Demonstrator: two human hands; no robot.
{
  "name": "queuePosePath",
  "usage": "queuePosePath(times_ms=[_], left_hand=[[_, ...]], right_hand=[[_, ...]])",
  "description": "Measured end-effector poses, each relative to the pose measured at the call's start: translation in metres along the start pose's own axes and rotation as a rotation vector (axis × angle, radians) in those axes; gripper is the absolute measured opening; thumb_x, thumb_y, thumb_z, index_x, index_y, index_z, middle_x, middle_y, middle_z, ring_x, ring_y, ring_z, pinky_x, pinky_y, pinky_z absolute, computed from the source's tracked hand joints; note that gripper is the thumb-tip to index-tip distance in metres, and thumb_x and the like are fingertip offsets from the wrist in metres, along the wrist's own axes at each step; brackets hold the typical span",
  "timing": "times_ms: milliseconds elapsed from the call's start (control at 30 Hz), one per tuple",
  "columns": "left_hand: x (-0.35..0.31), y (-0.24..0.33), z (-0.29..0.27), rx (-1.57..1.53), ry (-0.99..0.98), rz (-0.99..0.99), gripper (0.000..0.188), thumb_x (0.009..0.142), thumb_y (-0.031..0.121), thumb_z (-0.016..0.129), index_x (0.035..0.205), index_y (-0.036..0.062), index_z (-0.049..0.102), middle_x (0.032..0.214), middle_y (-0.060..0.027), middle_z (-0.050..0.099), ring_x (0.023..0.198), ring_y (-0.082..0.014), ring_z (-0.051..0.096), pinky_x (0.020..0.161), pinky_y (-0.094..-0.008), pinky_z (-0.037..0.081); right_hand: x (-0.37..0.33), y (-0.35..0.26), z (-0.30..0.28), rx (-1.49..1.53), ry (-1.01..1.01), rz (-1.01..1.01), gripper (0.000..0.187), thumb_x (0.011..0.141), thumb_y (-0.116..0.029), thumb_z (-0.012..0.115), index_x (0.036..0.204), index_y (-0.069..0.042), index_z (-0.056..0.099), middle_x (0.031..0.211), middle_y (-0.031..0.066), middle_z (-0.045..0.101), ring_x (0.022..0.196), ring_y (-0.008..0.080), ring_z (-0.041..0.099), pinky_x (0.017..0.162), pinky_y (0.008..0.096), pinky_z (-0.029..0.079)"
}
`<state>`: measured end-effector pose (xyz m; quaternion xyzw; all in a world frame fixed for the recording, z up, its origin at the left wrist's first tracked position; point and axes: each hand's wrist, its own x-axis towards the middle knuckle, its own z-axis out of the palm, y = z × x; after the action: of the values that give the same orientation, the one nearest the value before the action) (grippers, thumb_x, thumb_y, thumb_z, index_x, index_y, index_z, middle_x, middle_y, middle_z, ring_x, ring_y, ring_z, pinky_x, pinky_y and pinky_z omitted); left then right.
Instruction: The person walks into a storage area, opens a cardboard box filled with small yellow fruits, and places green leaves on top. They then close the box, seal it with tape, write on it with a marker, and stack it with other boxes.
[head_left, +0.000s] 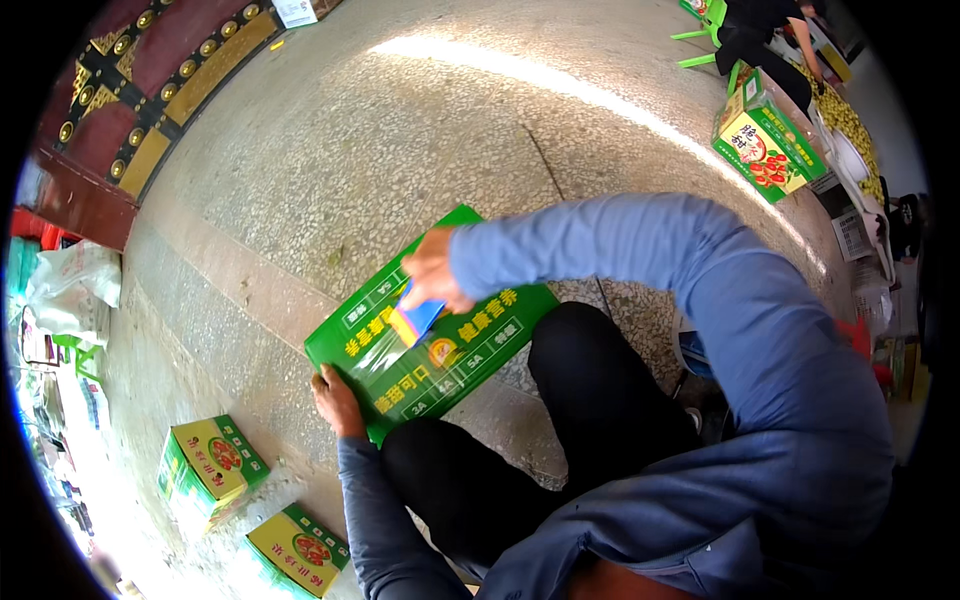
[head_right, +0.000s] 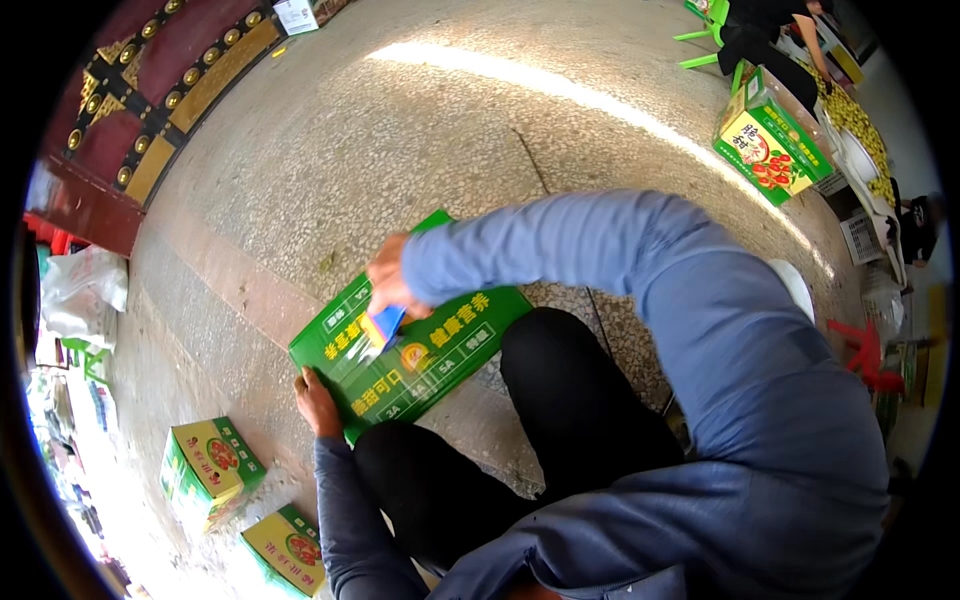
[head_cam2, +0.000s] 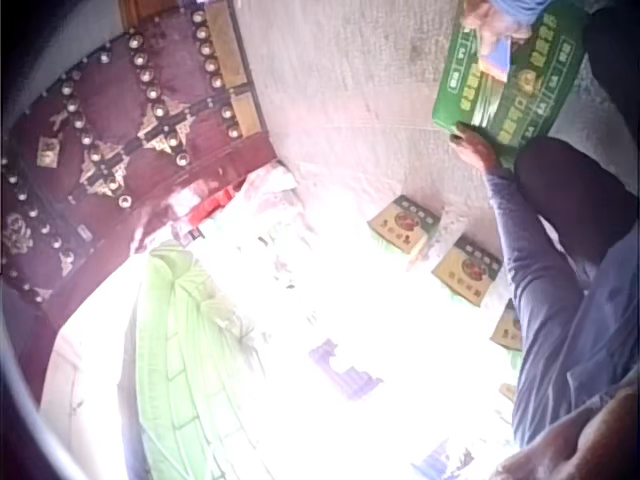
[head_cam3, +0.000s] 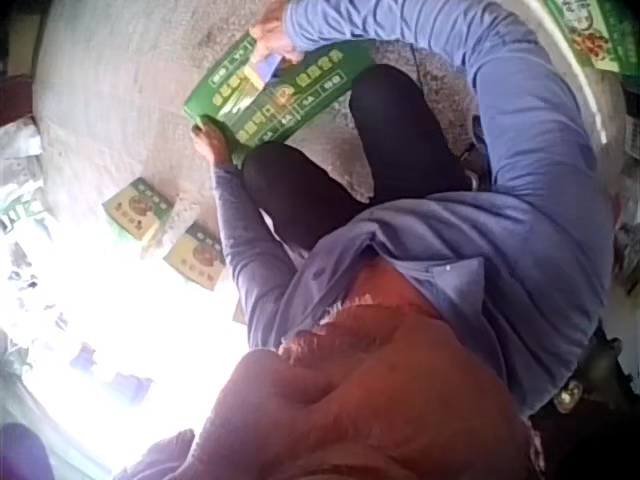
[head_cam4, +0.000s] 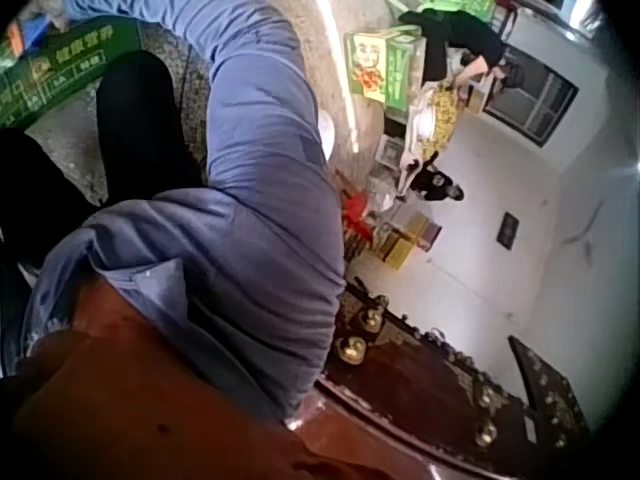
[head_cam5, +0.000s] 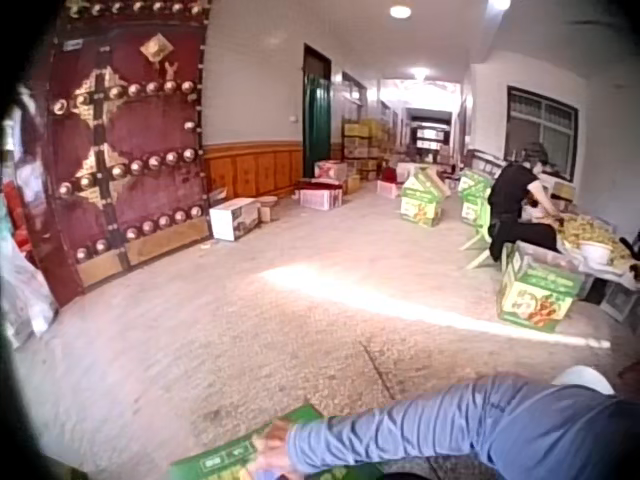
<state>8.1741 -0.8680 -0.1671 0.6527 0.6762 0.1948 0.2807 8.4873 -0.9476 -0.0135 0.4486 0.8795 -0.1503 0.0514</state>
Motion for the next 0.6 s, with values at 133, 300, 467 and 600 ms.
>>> queuePosePath(times_ms=[133,300,467,600], left_hand=[[0.003,0.002,-0.004,0.186,0.041,0.019,0.056,0.092,0.044,0.043,0.121,-0.0033,0.05,0.113,-0.0254,0.058,0.103,-0.0418,0.055,0.089,-0.046,0.041],[0.001,0.056,0.01,0.509,0.156,0.222,0.056,0.09,0.04,0.048,0.127,-0.0008,0.044,0.131,-0.0208,0.047,0.12,-0.0364,0.045,0.099,-0.0456,0.035],[-0.04,0.151,0.064,0.466,-0.094,0.601,0.053,0.085,0.031,0.058,0.125,-0.0011,0.045,0.134,-0.0192,0.043,0.125,-0.0326,0.039,0.103,-0.0442,0.03],[-0.083,0.214,0.127,0.435,-0.21,0.761,0.06,0.086,0.034,0.055,0.131,-0.0012,0.041,0.142,-0.0194,0.034,0.134,-0.0343,0.026,0.11,-0.0453,0.019]], right_hand=[[-0.095,0.047,0.013,-0.032,0.15,0.082,0.056,0.063,-0.022,0.072,0.118,-0.029,0.058,0.084,0.0146,0.054,0.069,0.0317,0.061,0.058,0.0439,0.049],[-0.154,0.074,0.033,-0.095,0.111,0.144,0.06,0.063,-0.019,0.07,0.12,-0.03,0.057,0.089,0.0155,0.052,0.069,0.0321,0.061,0.057,0.0431,0.049],[-0.18,0.095,0.054,-0.063,0.115,0.183,0.061,0.065,-0.018,0.069,0.123,-0.03,0.055,0.089,0.0145,0.052,0.071,0.032,0.061,0.06,0.0427,0.05],[-0.193,0.11,0.074,-0.034,0.171,0.183,0.062,0.065,-0.016,0.068,0.124,-0.031,0.055,0.088,0.0136,0.051,0.071,0.0294,0.06,0.062,0.0418,0.051]])
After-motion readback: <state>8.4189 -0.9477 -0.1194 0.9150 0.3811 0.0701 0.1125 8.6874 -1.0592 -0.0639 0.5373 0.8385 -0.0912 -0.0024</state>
